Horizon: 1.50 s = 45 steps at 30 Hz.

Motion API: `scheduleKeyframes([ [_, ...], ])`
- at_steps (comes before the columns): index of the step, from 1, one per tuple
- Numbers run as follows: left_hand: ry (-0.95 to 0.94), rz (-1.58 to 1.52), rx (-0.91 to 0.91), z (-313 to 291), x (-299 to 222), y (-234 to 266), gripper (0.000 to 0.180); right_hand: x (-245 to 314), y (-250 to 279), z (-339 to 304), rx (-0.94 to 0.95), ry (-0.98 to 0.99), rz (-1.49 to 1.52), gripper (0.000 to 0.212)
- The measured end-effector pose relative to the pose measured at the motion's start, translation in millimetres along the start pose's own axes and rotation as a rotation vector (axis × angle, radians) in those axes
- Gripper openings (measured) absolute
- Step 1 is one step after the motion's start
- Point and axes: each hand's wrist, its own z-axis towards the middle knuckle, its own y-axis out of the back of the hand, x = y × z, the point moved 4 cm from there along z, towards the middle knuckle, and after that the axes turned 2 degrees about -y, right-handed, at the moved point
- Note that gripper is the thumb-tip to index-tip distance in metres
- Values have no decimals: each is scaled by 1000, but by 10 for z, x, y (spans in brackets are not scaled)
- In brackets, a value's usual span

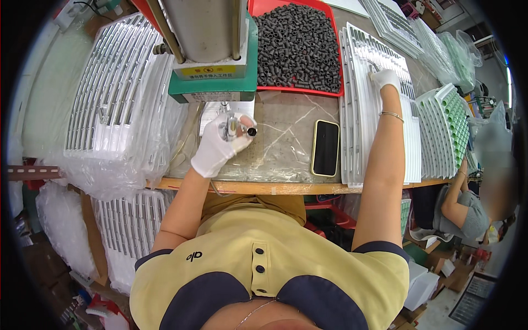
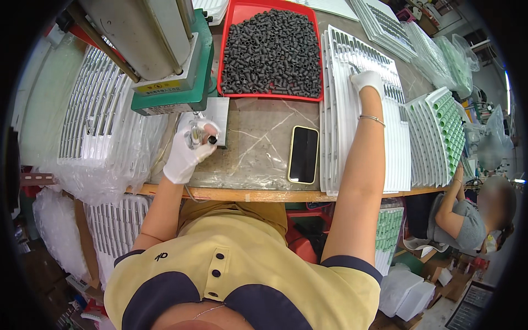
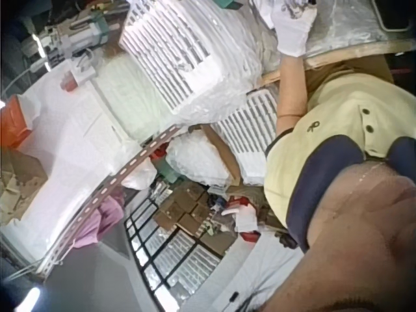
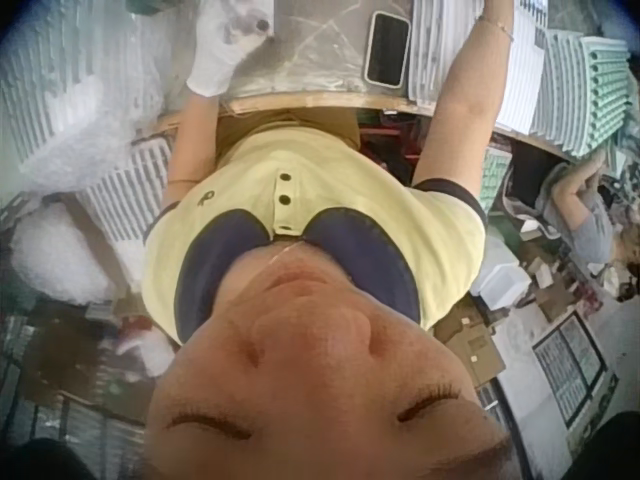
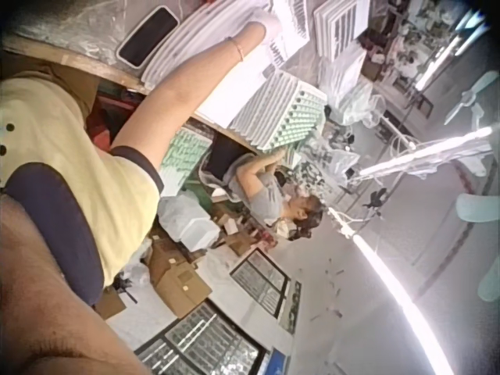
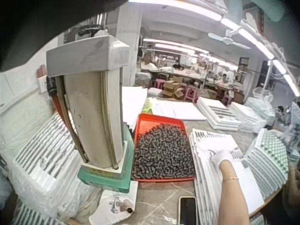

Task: Assemble small black components into metal housings using a bench fixture and organize the finished parts into plastic trays.

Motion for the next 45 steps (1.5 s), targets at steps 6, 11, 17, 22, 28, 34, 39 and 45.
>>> scheduleKeyframes([
  [6,-6,58,-42,-108,-42,32,21,309,626,-1031,-43,283,581,29],
  [11,-70,-99,-32,-193,24,50,22,674,628,-2501,35,637,1108,19],
  [17,-2,20,-92,-297,74,98,23,1180,282,-3163,337,694,1280,17],
  [22,-85,166,-121,-359,32,148,23,1347,208,-3269,-15,905,1033,24],
  [28,-81,152,-170,-320,160,191,27,1461,33,-3304,-38,950,930,22],
  [34,-350,61,-471,-69,-35,356,37,1673,-339,-3000,96,841,996,19],
  [39,156,849,-64,400,-38,586,40,2046,-463,-2672,138,753,605,26],
  [45,-36,222,-364,257,131,983,21,2284,-401,-2745,227,753,407,29],
])
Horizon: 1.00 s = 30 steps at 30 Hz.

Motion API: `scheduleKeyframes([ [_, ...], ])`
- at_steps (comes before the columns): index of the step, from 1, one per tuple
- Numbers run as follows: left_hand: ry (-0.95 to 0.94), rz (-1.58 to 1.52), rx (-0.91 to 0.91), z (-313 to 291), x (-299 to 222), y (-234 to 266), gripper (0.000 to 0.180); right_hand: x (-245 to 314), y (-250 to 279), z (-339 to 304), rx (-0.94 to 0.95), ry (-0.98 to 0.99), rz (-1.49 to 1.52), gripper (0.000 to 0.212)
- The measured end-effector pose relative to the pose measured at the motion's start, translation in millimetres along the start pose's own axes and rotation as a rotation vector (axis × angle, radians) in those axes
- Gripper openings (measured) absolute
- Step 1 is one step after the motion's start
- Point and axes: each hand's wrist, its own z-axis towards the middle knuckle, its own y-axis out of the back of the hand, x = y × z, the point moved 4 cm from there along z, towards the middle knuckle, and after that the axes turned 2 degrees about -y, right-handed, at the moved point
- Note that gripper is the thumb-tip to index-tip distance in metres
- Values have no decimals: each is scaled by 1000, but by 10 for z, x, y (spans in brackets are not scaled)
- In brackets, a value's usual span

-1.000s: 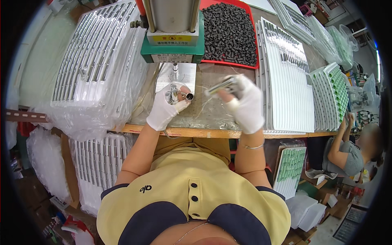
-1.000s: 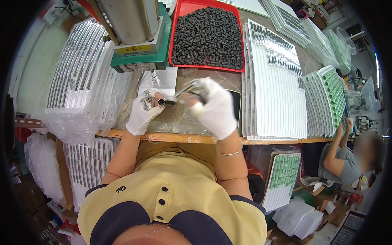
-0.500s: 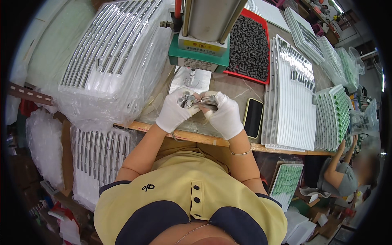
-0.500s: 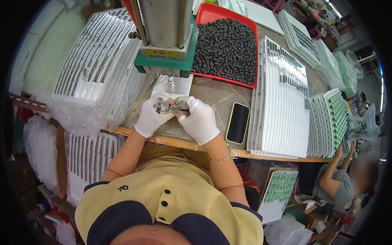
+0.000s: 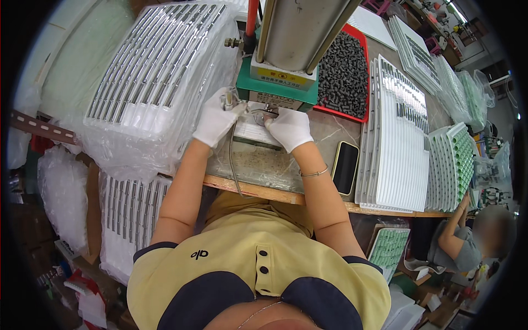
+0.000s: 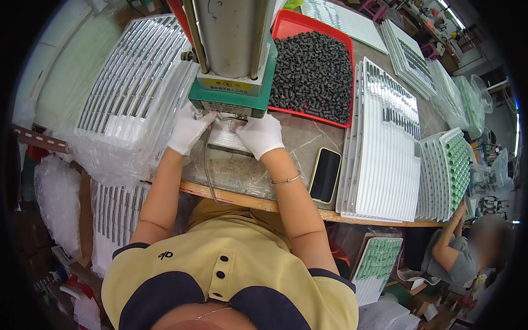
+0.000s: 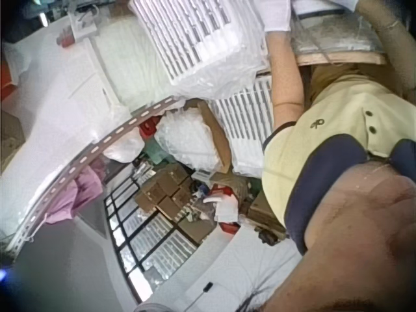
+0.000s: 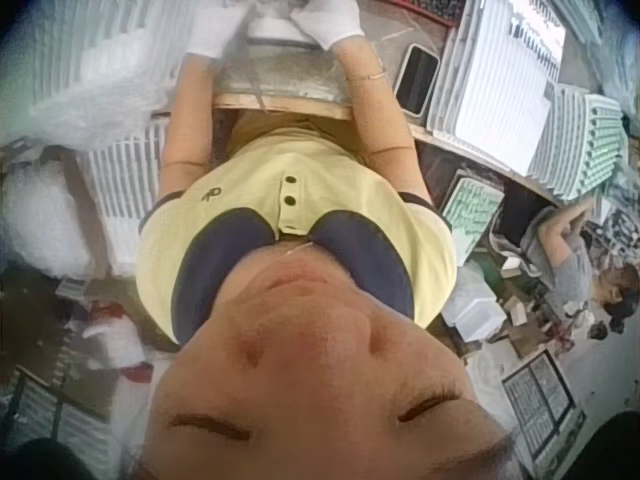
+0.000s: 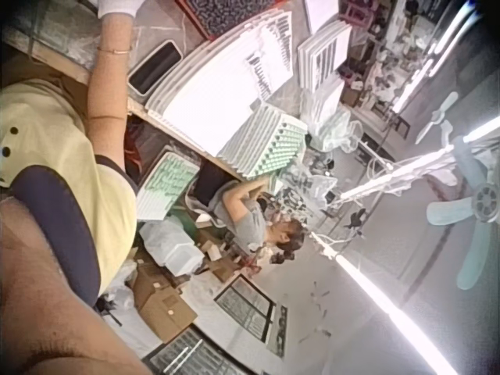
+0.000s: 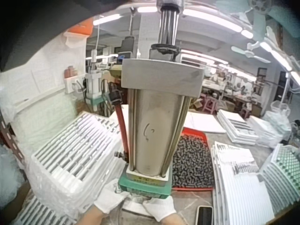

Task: Assemble small black components into metal housings using a bench fixture and organize the finished parts into plastic trays.

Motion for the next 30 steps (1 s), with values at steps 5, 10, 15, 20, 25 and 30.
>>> scheduleKeyframes([
  [5,86,-72,35,-363,-118,100,22,32,49,-85,4,-27,1,43],
  [10,86,-274,147,-733,-193,91,29,-73,207,-632,-48,-14,227,60],
  [15,40,83,371,-966,-421,-180,31,75,167,-1016,186,116,1148,34],
  [20,-237,377,102,-1082,-580,-240,26,135,293,-1099,-43,153,804,17],
  [25,-490,596,-50,-1218,-899,-65,22,291,416,-1234,-194,334,661,24],
  [30,-523,823,-450,-1108,-1475,843,24,17,689,-1259,-50,190,526,34],
])
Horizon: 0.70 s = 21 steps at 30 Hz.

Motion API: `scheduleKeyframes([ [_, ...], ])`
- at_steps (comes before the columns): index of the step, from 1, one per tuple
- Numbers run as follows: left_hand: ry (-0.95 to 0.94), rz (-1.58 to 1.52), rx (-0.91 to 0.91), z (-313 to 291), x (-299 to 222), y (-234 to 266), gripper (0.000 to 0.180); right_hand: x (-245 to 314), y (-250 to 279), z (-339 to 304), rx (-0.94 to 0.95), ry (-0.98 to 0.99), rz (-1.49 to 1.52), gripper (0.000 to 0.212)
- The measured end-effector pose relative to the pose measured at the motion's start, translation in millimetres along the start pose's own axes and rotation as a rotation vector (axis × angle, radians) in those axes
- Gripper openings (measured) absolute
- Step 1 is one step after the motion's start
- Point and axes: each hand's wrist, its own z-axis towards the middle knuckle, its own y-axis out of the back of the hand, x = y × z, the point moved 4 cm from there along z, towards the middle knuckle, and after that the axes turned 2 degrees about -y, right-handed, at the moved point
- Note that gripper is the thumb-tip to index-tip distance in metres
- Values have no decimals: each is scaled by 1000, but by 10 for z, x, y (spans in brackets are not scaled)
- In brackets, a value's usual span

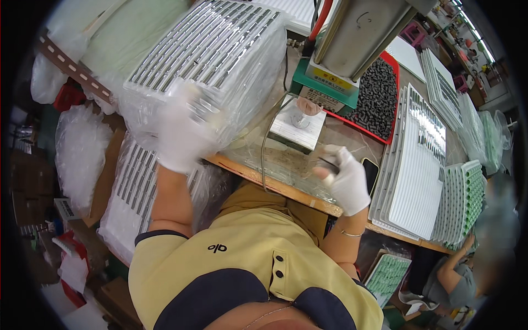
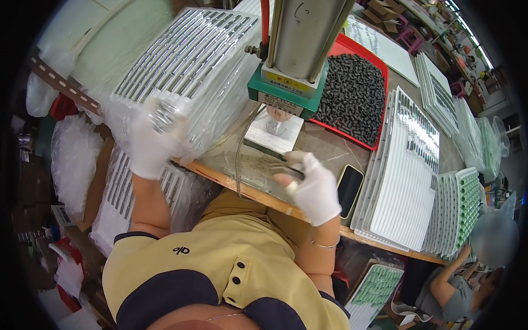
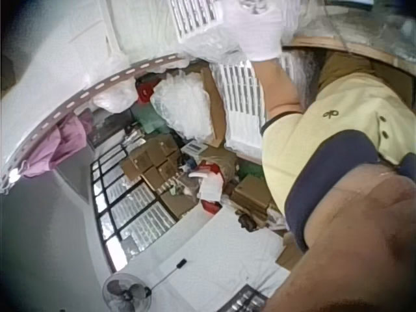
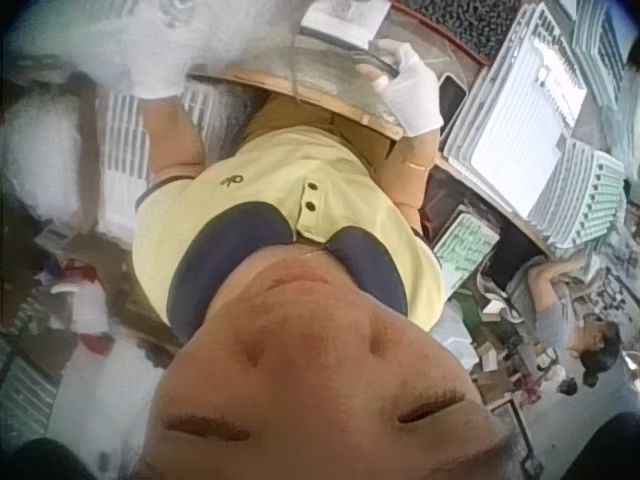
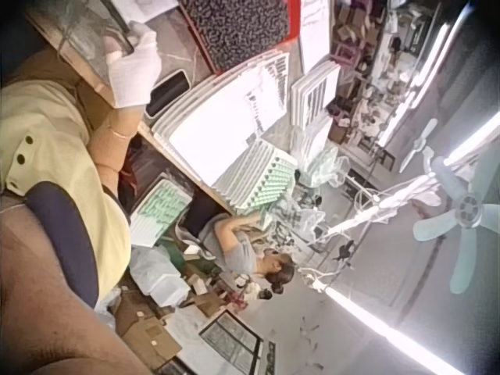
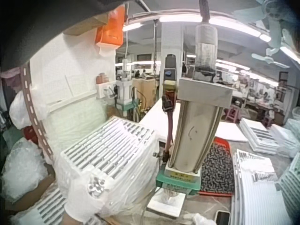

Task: Assemble small black components into metal housings using a bench fixture and organize the finished parts into plastic trays.

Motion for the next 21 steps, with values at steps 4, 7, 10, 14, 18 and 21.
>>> scheduleKeyframes([
  [4,286,505,74,364,975,382,40,-634,374,144,-166,-329,-375,28],
  [7,253,499,342,399,1562,271,54,-1042,631,259,-307,-391,-493,20],
  [10,271,641,477,442,1455,326,49,-1203,756,493,-384,-437,-557,19],
  [14,221,300,508,526,1881,269,34,-1361,768,857,-301,-491,-662,22],
  [18,201,-29,313,404,1677,300,29,-1472,740,1160,-197,-507,-756,21],
  [21,320,-416,322,91,1034,255,34,-1557,647,1362,-178,-453,-778,18],
])
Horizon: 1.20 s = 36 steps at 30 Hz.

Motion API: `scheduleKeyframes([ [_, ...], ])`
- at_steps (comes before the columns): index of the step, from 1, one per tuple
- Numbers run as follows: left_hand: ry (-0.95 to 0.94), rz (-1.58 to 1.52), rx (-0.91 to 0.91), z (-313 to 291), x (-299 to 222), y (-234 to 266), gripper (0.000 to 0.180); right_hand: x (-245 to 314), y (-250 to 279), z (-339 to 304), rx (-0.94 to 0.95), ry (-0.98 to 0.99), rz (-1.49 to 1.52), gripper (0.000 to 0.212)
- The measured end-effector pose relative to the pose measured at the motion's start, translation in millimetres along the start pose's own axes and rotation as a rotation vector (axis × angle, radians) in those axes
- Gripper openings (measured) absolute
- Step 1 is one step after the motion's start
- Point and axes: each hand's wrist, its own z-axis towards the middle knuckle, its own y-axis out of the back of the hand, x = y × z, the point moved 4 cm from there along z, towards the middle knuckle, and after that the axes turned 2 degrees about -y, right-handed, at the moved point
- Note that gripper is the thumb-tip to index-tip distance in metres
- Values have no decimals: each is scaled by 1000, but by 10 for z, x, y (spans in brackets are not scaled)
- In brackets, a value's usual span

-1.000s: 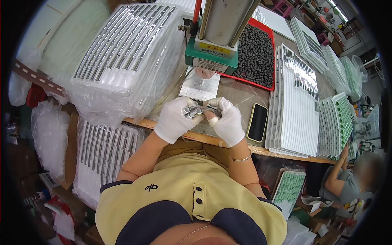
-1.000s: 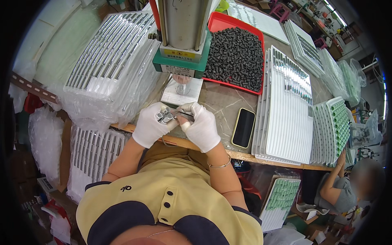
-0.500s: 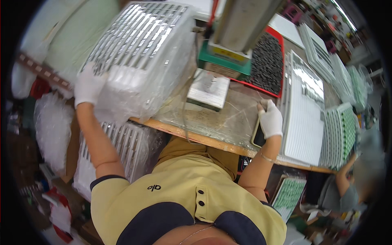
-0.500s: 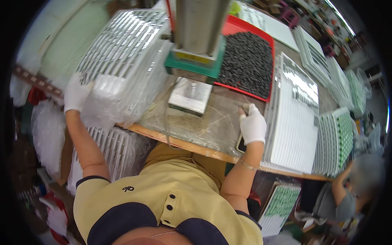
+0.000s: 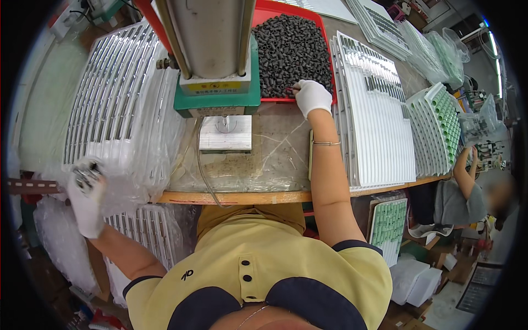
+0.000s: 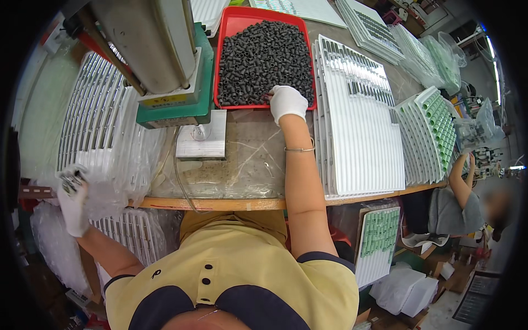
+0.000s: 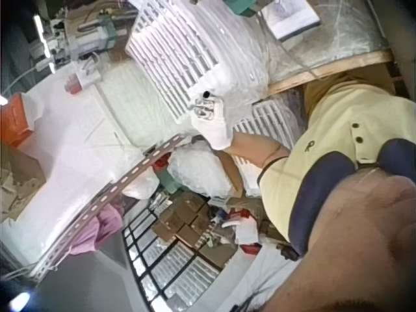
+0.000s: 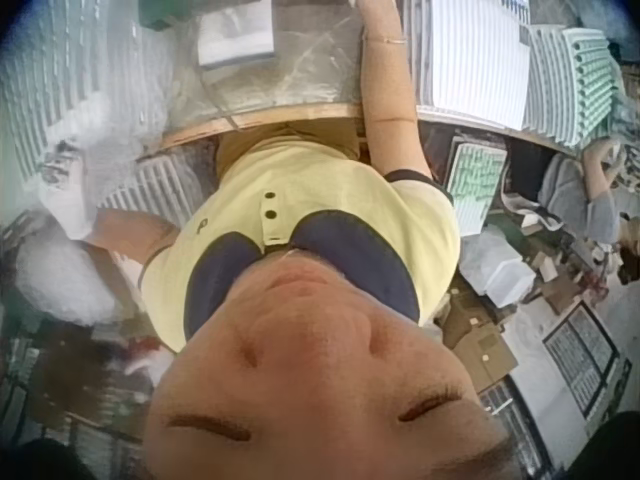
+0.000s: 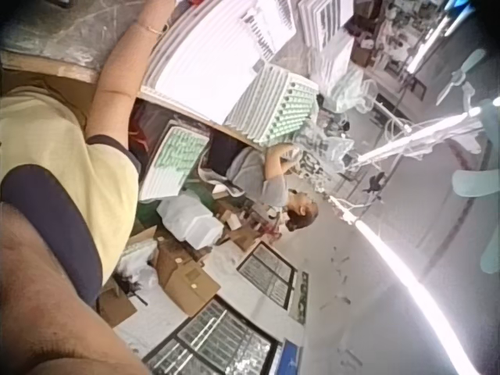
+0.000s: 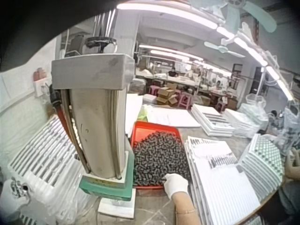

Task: Assemble small black components into metal housings using a bench fixture and organize the finished parts into plastic trays.

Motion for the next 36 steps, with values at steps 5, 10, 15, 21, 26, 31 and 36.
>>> scheduleKeyframes([
  [5,16,-80,418,-188,-287,-1381,31,10,-154,133,-32,24,-158,14],
  [10,-23,-15,438,-176,-359,-2324,26,70,151,-131,-131,62,-77,16],
  [15,-170,-29,294,-40,-439,-2659,19,180,680,-1057,-109,367,485,11],
  [21,-102,-60,396,-166,-464,-2867,21,204,814,-1442,-222,454,267,11],
  [26,-202,-112,350,-263,-595,-2964,23,123,866,-1526,-197,438,126,11],
  [31,-386,-200,328,-301,-645,-3007,20,119,1028,-1574,30,426,-79,14],
  [36,260,-1146,648,-305,-258,-3051,21,-556,1278,-1216,72,61,304,18],
])
